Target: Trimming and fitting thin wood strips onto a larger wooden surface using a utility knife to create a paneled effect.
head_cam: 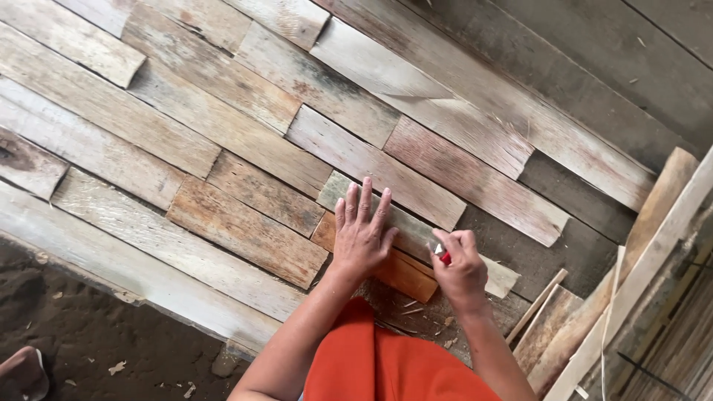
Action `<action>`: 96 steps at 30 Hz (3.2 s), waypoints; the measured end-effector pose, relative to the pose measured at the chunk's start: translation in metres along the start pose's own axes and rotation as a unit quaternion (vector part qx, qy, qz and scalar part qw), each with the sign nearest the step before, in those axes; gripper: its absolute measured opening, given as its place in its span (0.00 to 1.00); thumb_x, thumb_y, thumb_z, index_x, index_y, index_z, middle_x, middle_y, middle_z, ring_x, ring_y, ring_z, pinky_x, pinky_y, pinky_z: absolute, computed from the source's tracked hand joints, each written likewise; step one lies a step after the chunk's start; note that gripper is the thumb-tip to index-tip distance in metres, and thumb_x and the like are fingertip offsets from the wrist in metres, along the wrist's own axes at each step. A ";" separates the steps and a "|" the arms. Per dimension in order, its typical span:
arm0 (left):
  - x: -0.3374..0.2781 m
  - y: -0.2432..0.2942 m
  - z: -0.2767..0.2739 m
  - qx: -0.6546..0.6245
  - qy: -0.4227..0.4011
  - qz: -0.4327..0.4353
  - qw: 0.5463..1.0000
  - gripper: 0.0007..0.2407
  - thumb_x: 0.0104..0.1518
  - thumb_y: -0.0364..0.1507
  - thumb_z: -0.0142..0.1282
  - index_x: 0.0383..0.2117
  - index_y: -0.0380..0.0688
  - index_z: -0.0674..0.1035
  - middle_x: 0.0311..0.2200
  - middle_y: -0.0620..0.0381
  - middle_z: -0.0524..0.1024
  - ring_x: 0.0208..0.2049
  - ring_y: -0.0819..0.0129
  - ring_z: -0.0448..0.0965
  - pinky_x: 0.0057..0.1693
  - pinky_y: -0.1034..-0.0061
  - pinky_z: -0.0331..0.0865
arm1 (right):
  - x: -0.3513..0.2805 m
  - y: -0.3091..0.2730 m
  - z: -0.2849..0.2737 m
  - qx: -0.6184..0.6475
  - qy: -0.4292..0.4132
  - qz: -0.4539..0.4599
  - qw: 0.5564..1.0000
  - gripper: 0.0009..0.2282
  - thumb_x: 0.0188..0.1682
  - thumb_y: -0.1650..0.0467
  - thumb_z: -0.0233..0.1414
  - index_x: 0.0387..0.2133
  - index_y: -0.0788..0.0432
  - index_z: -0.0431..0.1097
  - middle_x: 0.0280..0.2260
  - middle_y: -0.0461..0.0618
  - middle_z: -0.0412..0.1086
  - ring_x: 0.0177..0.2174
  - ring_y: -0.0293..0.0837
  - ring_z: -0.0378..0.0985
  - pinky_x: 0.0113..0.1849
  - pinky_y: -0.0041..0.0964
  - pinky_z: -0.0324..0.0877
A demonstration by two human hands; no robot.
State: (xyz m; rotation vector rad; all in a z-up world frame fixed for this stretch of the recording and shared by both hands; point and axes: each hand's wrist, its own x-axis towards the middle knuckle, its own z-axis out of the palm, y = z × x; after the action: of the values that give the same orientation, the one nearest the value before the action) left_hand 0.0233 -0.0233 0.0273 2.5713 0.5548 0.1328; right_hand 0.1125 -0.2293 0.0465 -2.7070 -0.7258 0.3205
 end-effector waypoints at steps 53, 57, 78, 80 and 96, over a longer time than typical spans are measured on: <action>0.028 -0.059 -0.006 0.102 0.135 -0.031 0.985 0.29 0.59 0.35 0.52 0.70 0.53 0.62 0.73 0.54 0.50 0.73 0.43 0.41 0.71 0.50 0.34 | 0.003 -0.007 0.009 -0.084 -0.033 -0.053 0.995 0.28 0.36 0.67 0.67 0.54 0.43 0.70 0.43 0.43 0.58 0.28 0.51 0.82 0.27 0.46 0.82; 0.037 -0.020 0.002 0.016 0.073 0.043 0.996 0.26 0.61 0.41 0.47 0.69 0.61 0.64 0.73 0.58 0.49 0.74 0.43 0.36 0.72 0.49 0.31 | -0.002 -0.002 0.019 -0.081 -0.028 -0.050 0.995 0.28 0.38 0.65 0.63 0.57 0.38 0.68 0.40 0.39 0.58 0.30 0.53 0.83 0.27 0.51 0.82; 0.045 -0.013 0.006 0.061 -0.066 0.027 0.996 0.23 0.68 0.48 0.34 0.70 0.72 0.57 0.74 0.57 0.43 0.73 0.42 0.36 0.72 0.44 0.34 | -0.072 -0.025 0.008 -0.042 -0.035 -0.080 0.995 0.33 0.31 0.58 0.68 0.54 0.43 0.68 0.41 0.43 0.61 0.30 0.56 0.82 0.28 0.52 0.81; 0.044 -0.012 0.006 0.065 -0.064 0.028 0.995 0.23 0.68 0.48 0.34 0.70 0.72 0.57 0.74 0.57 0.43 0.73 0.42 0.36 0.72 0.45 0.34 | -0.074 -0.024 0.012 -0.056 -0.028 -0.084 0.995 0.35 0.30 0.57 0.67 0.56 0.44 0.67 0.41 0.45 0.61 0.29 0.57 0.82 0.27 0.53 0.80; 0.044 -0.013 0.007 0.069 -0.057 0.032 0.995 0.23 0.68 0.48 0.36 0.71 0.72 0.57 0.74 0.57 0.43 0.74 0.43 0.36 0.72 0.45 0.34 | -0.067 -0.021 0.027 -0.100 0.041 -0.109 0.988 0.34 0.28 0.58 0.65 0.54 0.47 0.69 0.41 0.45 0.62 0.27 0.53 0.81 0.26 0.48 0.78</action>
State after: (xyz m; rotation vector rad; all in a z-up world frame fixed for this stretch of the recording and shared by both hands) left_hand 0.0597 0.0021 0.0143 2.7122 0.4537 -0.0316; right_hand 0.0390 -0.2399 0.0377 -2.7695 -1.0701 0.0864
